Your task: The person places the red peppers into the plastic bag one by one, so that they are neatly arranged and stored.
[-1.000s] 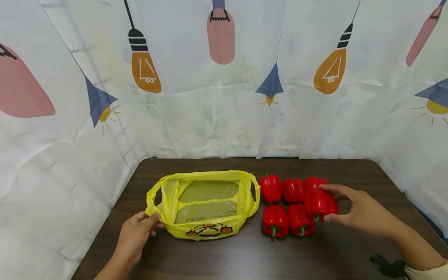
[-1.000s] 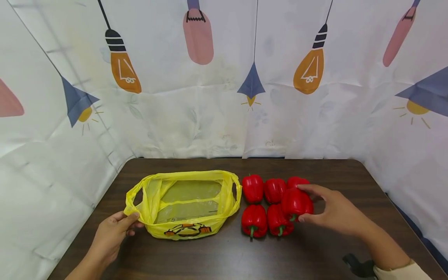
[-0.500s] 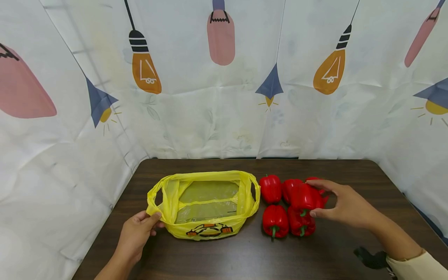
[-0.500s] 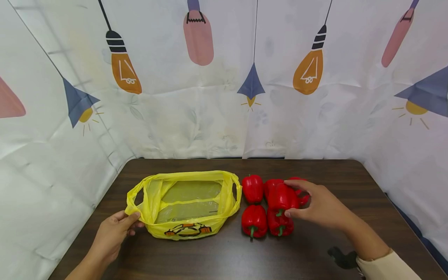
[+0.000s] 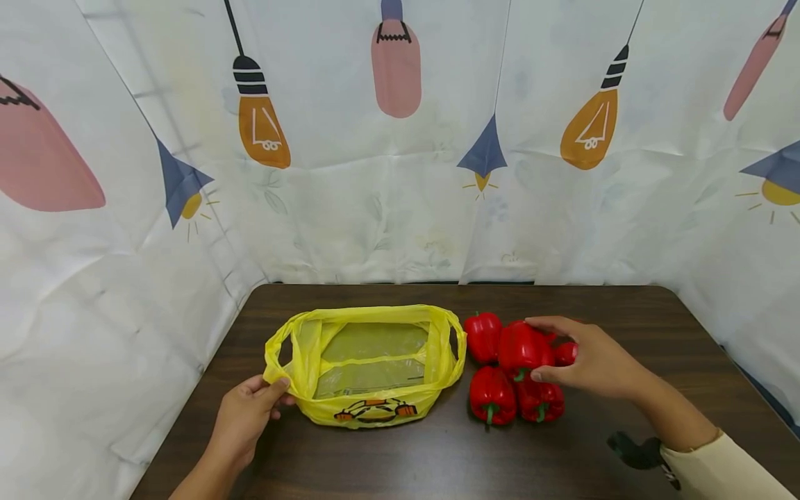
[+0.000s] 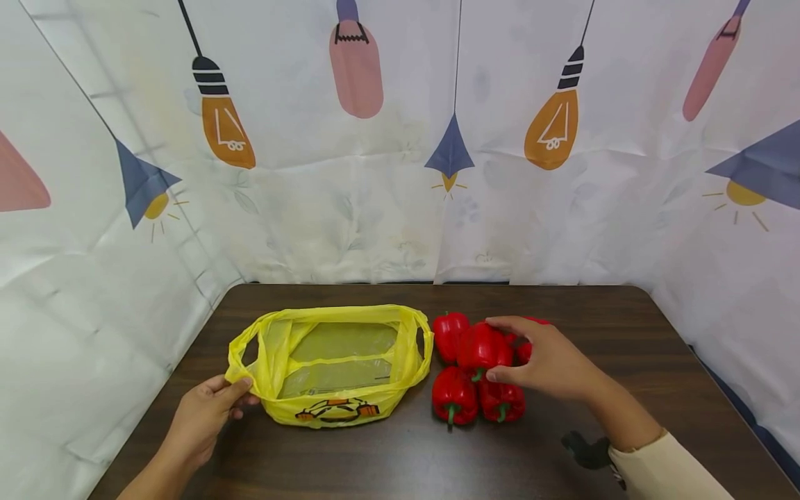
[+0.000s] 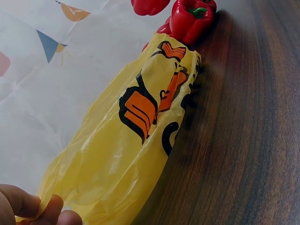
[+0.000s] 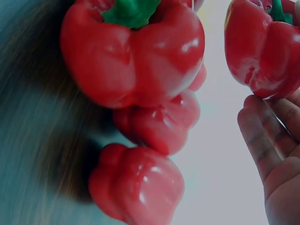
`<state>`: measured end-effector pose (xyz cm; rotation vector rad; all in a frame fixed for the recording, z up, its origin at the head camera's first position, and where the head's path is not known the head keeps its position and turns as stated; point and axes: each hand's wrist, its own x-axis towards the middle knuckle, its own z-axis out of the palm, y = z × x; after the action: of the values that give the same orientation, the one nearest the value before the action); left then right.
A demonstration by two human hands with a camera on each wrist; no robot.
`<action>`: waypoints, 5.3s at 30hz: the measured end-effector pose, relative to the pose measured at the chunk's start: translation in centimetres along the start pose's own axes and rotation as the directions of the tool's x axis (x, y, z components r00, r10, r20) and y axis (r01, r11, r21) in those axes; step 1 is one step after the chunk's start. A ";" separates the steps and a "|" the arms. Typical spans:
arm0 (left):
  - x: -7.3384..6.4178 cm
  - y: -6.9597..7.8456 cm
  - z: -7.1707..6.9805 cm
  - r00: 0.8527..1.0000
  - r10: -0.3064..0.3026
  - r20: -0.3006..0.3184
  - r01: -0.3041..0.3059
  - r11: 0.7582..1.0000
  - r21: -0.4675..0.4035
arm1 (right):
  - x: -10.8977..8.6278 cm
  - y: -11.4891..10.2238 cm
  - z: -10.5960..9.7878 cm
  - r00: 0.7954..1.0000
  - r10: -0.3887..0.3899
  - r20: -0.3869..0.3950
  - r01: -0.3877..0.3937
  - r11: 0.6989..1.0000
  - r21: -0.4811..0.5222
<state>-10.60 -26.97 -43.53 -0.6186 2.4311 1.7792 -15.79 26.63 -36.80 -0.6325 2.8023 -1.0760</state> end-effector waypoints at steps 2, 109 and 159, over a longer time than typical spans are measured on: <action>0.0 0.0 0.0 1.000 0.000 0.000 0.000 1.000 0.002 | 0.3 -0.2 0.2 1.000 -0.009 0.004 0.009 1.000 -0.001; 0.2 0.1 1.2 1.000 0.029 0.011 -0.029 0.999 0.020 | 9.6 -7.0 11.9 0.938 -0.242 0.248 0.275 0.955 -0.109; 0.3 0.3 1.5 0.999 0.036 0.007 -0.036 0.999 0.013 | 3.1 2.4 1.9 0.997 -0.079 -0.020 0.075 0.984 -0.160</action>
<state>-11.23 -25.60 -43.84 -0.5712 2.4633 1.7733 -19.02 25.81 -39.59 -0.7534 2.9301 -0.8838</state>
